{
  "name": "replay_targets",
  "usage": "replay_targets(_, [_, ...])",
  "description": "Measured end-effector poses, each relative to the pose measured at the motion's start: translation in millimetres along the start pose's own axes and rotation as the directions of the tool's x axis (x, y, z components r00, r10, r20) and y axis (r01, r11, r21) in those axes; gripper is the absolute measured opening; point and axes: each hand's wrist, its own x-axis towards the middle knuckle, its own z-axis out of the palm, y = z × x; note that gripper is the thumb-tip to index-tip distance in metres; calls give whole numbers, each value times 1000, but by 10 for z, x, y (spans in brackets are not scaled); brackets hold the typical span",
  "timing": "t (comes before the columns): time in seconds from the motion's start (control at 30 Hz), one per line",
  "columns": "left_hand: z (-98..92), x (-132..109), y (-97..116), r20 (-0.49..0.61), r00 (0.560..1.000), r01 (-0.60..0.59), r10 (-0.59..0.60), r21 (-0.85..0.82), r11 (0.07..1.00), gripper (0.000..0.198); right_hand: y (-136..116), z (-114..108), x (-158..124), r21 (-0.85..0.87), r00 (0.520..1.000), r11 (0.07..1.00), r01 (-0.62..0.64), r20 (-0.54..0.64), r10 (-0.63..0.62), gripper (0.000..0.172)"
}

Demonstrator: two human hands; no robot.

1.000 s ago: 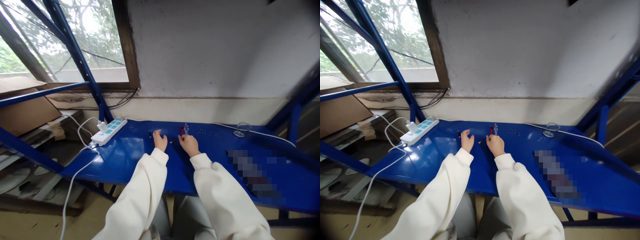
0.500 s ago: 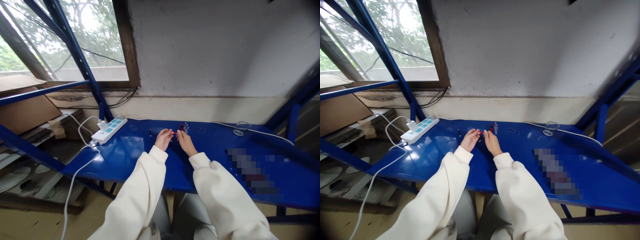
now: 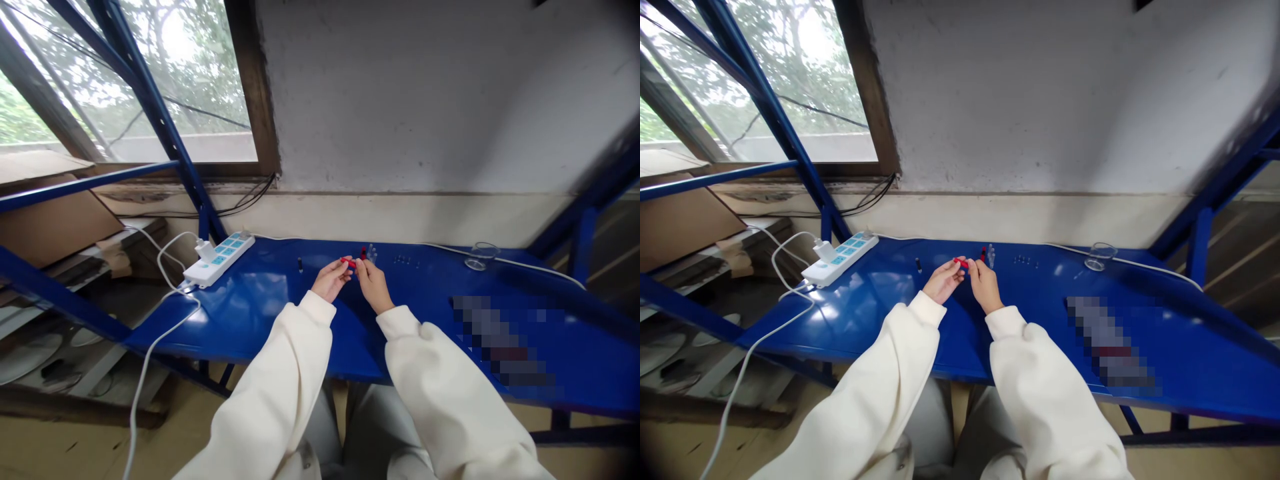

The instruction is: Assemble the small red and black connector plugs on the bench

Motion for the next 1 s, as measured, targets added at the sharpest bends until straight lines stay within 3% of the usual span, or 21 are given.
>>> replay_targets(0.27, [-32,35,-16,-127,991,-49,52,29,998,30,-21,-29,0,-126,999,992,30,14,-29,35])
replay_targets(0.6, [-5,24,-4,-168,984,-44,58,82,996,36,55,-65,53,-214,993,973,87,97,-68,25])
replay_targets(0.7, [-6,37,-16,-224,963,-115,148,153,981,34,88,-102,65,-295,988,947,127,126,-93,20])
replay_targets(0.87, [-54,70,-33,-375,852,-234,365,352,906,32,160,-198,98,-447,962,894,41,261,86,10])
replay_targets(1.0, [-71,65,-32,-367,849,-204,379,433,878,31,274,-283,135,-485,951,856,-179,138,277,11])
